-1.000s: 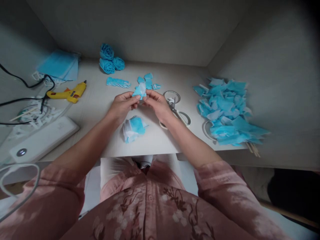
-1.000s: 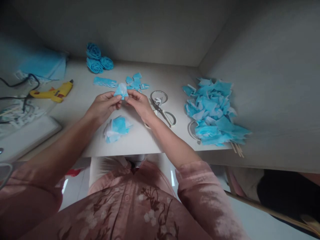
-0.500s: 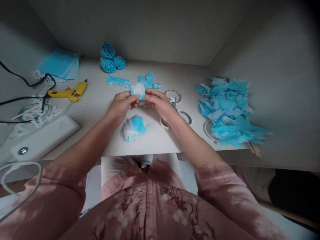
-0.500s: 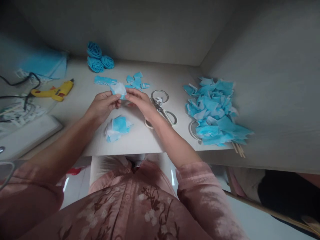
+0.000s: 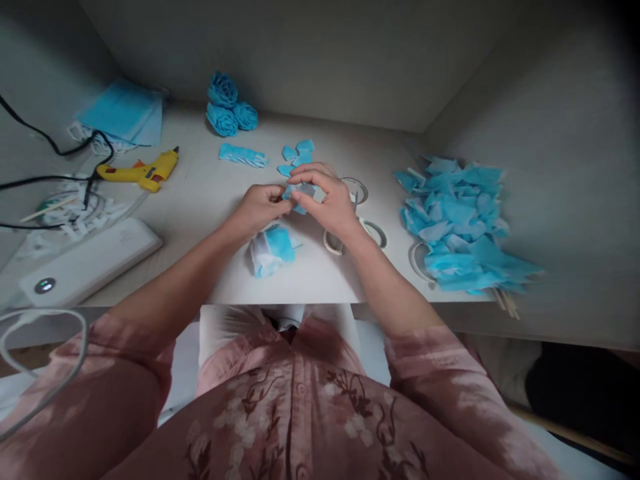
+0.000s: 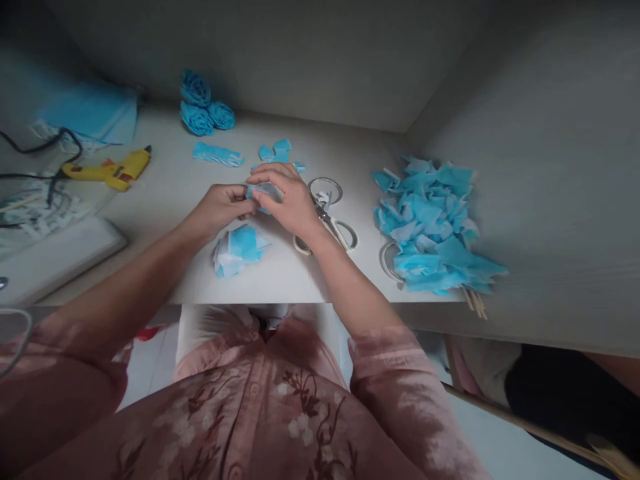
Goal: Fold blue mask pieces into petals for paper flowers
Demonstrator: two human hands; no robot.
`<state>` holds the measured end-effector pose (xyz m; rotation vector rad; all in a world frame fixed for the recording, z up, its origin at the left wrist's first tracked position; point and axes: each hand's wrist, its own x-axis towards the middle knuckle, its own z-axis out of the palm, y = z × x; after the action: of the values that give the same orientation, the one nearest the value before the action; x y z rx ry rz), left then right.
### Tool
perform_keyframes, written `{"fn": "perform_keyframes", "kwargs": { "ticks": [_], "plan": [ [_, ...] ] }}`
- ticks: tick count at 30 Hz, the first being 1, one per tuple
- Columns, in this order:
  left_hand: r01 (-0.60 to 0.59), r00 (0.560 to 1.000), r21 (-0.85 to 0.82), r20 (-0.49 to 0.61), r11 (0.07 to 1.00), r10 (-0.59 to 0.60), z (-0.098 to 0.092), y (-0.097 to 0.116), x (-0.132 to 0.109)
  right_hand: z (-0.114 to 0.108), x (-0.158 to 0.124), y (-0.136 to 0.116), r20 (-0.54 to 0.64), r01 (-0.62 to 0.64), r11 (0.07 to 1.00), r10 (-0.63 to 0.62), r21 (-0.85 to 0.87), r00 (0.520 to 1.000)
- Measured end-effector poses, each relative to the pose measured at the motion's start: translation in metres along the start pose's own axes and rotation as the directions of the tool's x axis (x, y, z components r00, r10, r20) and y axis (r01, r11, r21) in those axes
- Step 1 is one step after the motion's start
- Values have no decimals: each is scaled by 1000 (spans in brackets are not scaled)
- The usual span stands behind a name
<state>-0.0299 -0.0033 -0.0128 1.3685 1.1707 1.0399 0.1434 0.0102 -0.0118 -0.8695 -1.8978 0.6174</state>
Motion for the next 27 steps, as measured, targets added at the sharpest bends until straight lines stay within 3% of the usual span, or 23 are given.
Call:
{"fn": "perform_keyframes", "kwargs": {
  "ticks": [11, 27],
  "plan": [
    [52, 998, -117, 31, 992, -49, -3, 8, 0, -8, 2, 10, 69, 61, 990, -52, -130, 996],
    [70, 996, -233, 65, 970, -56, -8, 0, 4, -12, 0, 6, 74, 31, 996, -24, -88, 997]
  ]
}}
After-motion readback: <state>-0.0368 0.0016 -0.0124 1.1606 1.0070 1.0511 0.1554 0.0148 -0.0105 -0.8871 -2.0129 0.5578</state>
